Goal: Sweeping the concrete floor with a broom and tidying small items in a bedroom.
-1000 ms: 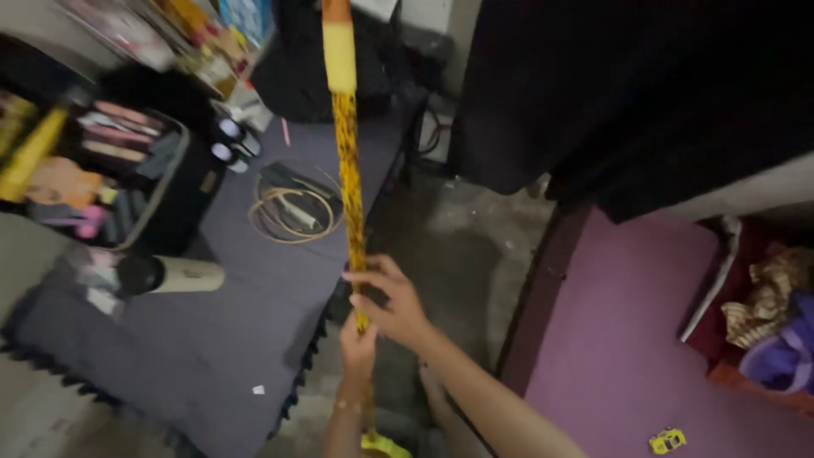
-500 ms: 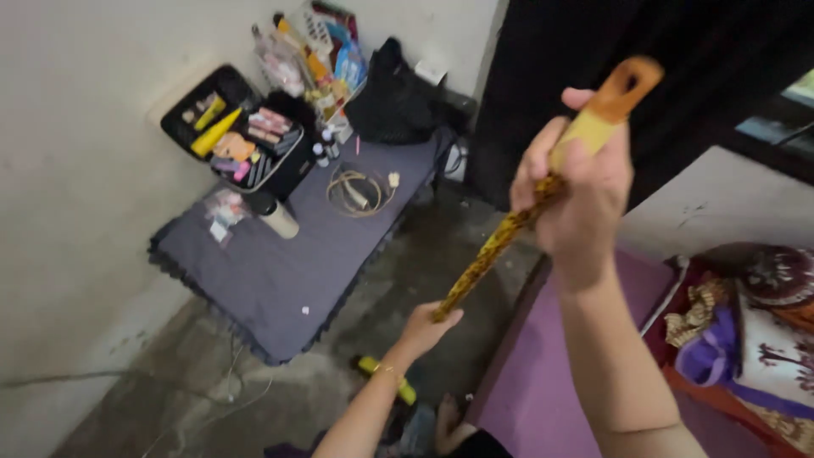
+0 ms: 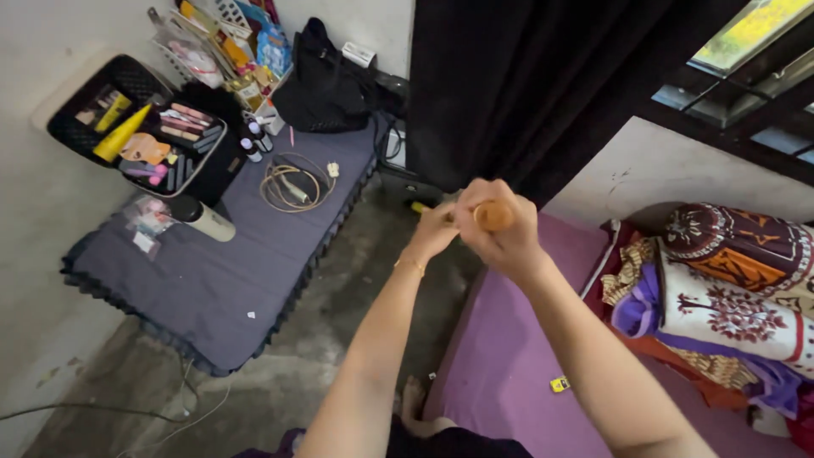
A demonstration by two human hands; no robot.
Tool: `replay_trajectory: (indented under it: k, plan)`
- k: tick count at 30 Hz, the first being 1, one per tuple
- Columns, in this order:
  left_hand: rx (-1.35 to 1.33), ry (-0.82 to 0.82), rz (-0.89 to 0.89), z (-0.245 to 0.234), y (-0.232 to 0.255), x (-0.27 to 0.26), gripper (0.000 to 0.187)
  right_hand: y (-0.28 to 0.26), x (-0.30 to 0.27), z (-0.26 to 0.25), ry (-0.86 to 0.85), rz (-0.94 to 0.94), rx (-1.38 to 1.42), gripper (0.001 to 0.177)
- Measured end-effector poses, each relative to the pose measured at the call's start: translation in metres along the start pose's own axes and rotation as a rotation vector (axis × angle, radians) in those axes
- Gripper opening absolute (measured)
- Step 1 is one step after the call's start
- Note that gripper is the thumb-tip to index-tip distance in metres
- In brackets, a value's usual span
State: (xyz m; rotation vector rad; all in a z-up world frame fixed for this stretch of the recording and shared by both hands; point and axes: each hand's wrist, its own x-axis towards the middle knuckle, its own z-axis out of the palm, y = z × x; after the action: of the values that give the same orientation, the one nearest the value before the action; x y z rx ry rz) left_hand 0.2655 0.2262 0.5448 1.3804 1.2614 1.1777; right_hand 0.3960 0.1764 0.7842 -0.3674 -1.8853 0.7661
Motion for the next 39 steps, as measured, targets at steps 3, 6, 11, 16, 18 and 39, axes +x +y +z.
replay_trajectory:
  k: [3, 6, 11, 16, 18, 39]
  plan:
    - [0.382, 0.152, 0.175, 0.004, 0.007, -0.030, 0.029, -0.009, 0.004, -0.004, -0.003, 0.019, 0.112, 0.014]
    - [0.436, 0.371, 0.178, 0.006, 0.007, -0.070, 0.027, 0.002, 0.014, -0.012, 0.131, 0.171, 0.292, 0.009]
    - [0.542, 0.421, 0.033, -0.006, -0.036, -0.138, 0.022, 0.022, 0.001, 0.005, 0.226, 0.278, 0.415, 0.009]
    - [0.564, 0.547, -0.038, -0.007, -0.019, -0.137, 0.021, 0.029, -0.003, -0.029, 0.321, 0.397, 0.307, 0.023]
    - [0.430, 0.690, 0.308, -0.006, 0.026, -0.116, 0.019, 0.015, 0.013, -0.062, 0.336, 0.340, 0.210, 0.032]
    - [0.479, 0.857, -0.247, -0.216, -0.092, -0.137, 0.022, 0.114, 0.129, 0.226, -0.080, 0.223, 0.706, 0.013]
